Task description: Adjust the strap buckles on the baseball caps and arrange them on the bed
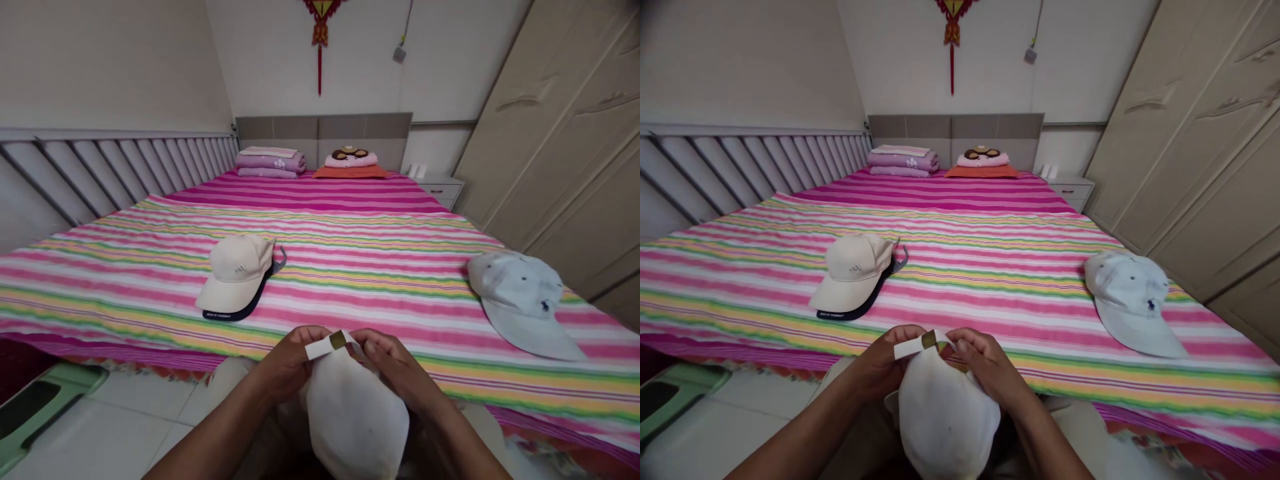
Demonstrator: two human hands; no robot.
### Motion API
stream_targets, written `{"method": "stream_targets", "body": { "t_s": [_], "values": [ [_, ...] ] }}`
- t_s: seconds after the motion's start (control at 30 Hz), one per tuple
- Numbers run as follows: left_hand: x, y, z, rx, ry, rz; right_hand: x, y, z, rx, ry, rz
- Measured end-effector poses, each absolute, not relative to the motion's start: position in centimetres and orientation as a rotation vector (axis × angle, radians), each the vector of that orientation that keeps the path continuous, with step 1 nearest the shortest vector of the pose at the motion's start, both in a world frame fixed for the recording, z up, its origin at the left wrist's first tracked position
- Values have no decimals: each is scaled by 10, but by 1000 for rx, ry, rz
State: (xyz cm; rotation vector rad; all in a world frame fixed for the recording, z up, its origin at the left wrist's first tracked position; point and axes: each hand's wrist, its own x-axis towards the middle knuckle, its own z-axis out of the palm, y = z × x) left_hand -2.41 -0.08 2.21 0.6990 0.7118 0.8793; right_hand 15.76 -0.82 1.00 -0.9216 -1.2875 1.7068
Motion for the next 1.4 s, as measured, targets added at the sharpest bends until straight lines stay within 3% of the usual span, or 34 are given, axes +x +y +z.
{"method": "stream_targets", "body": {
  "t_s": [0.17, 0.37, 0.8, 1.07, 1.4],
  "values": [
    [-21, -2, 15, 625, 813, 913, 150, -8, 2, -804, -1157, 1716],
    [-19, -2, 8, 626, 629, 910, 152, -8, 0, -802, -1050, 1765],
    [-33, 9, 5, 518, 724, 1083, 175, 11, -17, -813, -702, 1564],
    [-40, 23, -4, 379, 782, 1133, 175, -3, -43, -604, -780, 2041],
    [-66, 32, -40, 510, 780, 886, 173, -4, -34, -691, -443, 1792]
  ]
}}
